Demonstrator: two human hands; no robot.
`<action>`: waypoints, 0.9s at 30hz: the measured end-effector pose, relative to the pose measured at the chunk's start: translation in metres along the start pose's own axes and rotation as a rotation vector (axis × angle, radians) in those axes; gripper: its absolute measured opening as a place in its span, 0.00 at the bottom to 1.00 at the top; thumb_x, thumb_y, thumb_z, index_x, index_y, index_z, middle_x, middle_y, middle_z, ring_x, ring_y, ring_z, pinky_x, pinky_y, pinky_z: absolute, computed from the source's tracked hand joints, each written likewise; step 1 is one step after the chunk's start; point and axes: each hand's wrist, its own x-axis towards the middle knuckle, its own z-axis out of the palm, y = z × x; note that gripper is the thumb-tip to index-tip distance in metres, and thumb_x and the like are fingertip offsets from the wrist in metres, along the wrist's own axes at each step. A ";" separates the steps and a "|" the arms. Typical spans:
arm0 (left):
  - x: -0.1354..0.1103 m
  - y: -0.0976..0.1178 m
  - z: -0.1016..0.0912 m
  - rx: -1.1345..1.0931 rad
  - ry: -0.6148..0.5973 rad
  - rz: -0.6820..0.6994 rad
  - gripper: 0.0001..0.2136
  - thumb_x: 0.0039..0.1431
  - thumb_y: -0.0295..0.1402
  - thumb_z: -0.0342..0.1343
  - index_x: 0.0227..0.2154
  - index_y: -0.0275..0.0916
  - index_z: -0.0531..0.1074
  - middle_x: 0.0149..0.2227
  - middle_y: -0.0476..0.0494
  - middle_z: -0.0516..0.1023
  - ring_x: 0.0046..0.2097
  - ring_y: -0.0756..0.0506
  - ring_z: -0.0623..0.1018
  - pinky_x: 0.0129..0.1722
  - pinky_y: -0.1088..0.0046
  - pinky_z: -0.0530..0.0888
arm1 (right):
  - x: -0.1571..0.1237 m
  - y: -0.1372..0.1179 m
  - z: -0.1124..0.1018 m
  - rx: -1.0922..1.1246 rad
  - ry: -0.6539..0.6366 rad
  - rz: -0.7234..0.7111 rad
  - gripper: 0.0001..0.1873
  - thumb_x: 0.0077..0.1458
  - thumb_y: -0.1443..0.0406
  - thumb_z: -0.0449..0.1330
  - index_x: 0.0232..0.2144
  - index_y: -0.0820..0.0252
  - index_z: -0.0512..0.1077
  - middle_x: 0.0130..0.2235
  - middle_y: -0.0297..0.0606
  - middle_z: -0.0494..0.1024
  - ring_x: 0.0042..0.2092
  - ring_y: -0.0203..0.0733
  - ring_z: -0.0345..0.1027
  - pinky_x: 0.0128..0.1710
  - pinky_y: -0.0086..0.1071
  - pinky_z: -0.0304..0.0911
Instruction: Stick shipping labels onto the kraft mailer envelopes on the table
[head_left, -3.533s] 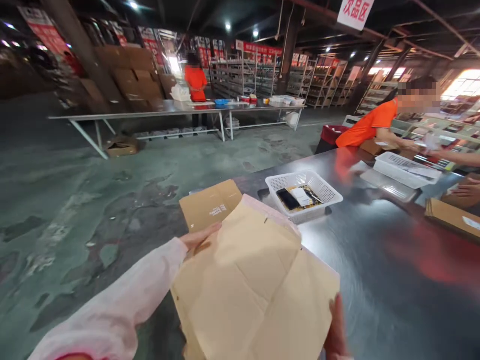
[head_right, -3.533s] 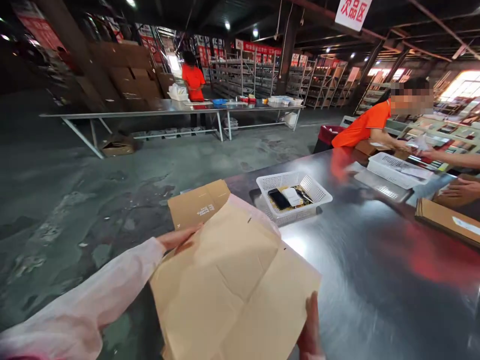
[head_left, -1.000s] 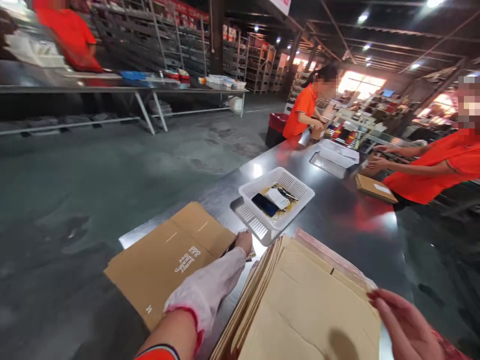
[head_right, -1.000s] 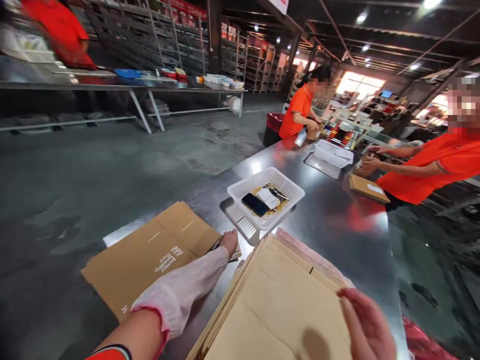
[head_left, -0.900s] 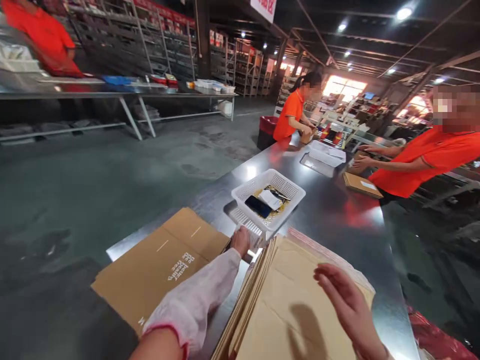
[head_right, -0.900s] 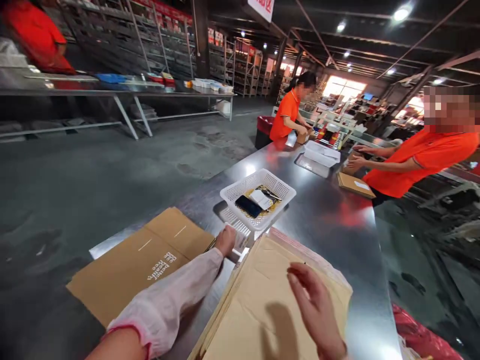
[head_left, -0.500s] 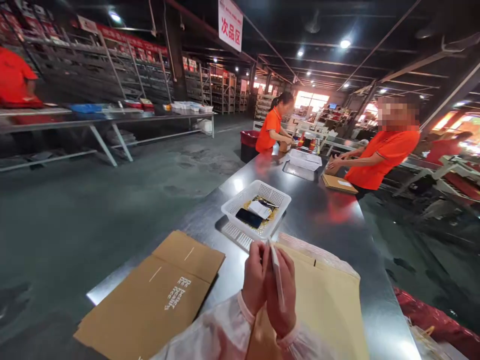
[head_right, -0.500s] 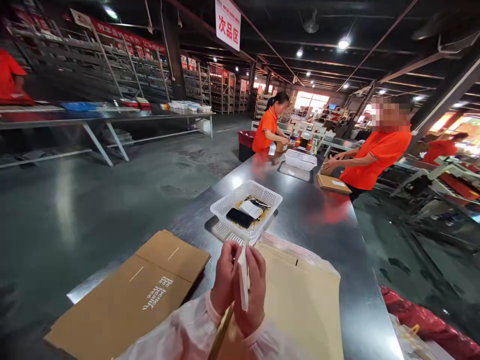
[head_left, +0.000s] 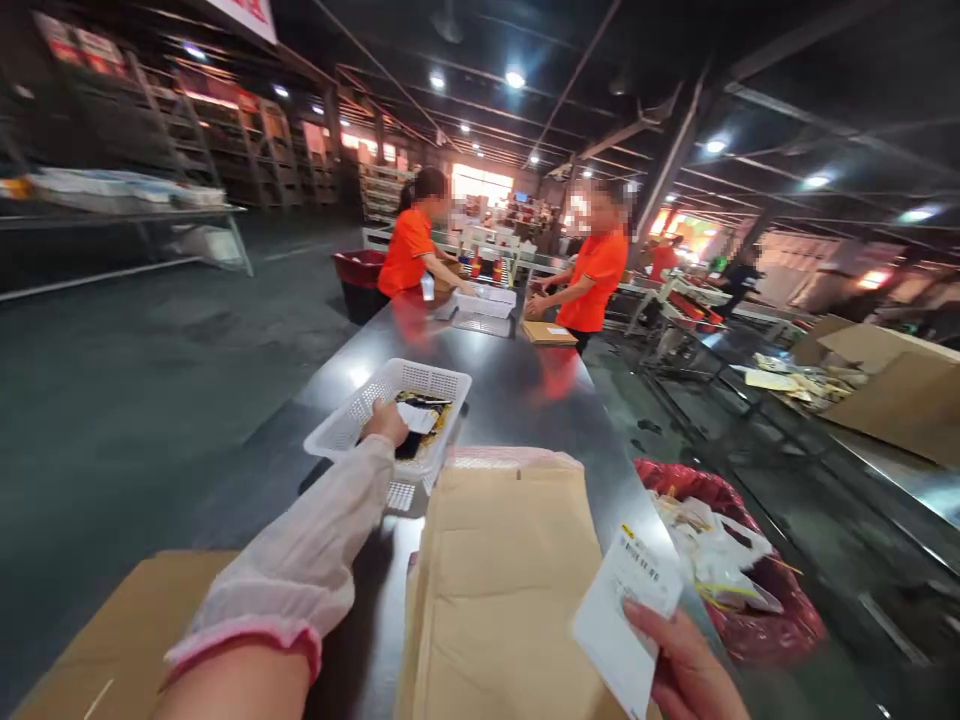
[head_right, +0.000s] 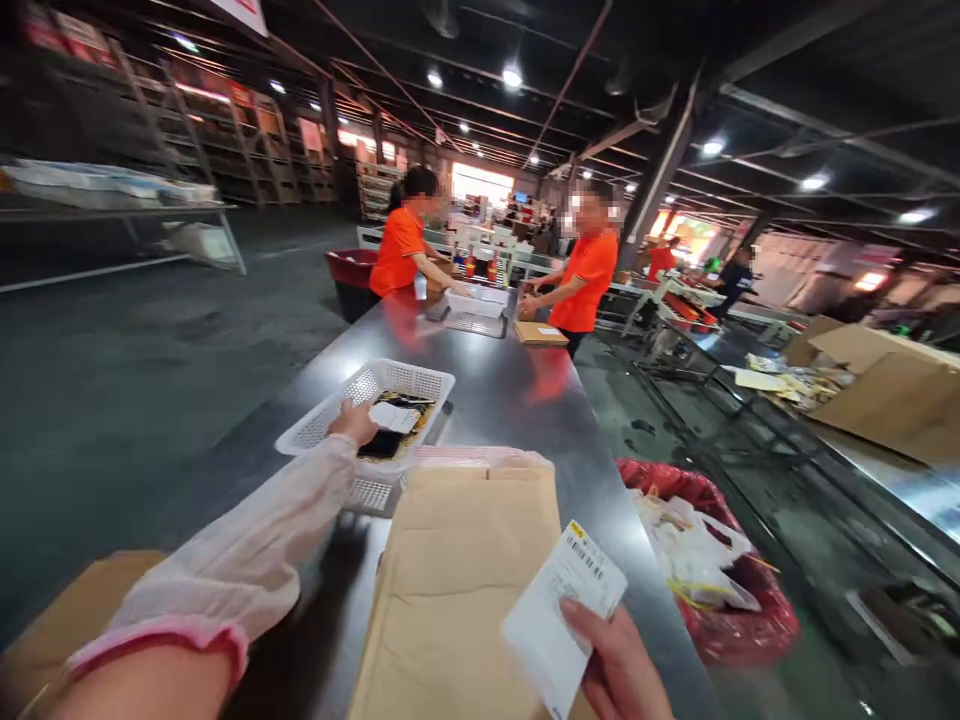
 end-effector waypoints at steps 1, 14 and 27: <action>-0.010 0.009 0.005 -0.033 -0.030 0.027 0.07 0.59 0.33 0.57 0.35 0.33 0.73 0.38 0.45 0.76 0.41 0.45 0.75 0.43 0.63 0.72 | -0.006 0.008 -0.005 -0.001 0.005 -0.032 0.30 0.33 0.59 0.74 0.42 0.62 0.76 0.42 0.49 0.81 0.43 0.58 0.76 0.45 0.48 0.72; -0.336 0.109 0.086 -0.870 -0.594 0.077 0.12 0.44 0.41 0.62 0.20 0.37 0.70 0.21 0.51 0.70 0.27 0.50 0.69 0.28 0.74 0.67 | -0.089 0.059 -0.062 -0.069 0.099 -0.149 0.33 0.35 0.44 0.69 0.39 0.61 0.77 0.39 0.47 0.82 0.42 0.58 0.76 0.44 0.49 0.71; -0.555 0.076 0.076 -1.209 -0.722 -0.142 0.28 0.45 0.64 0.54 0.28 0.42 0.78 0.43 0.38 0.76 0.47 0.36 0.75 0.44 0.57 0.74 | -0.175 0.093 -0.202 -0.163 0.346 -0.405 0.35 0.43 0.41 0.61 0.43 0.63 0.73 0.44 0.48 0.81 0.44 0.54 0.74 0.40 0.41 0.70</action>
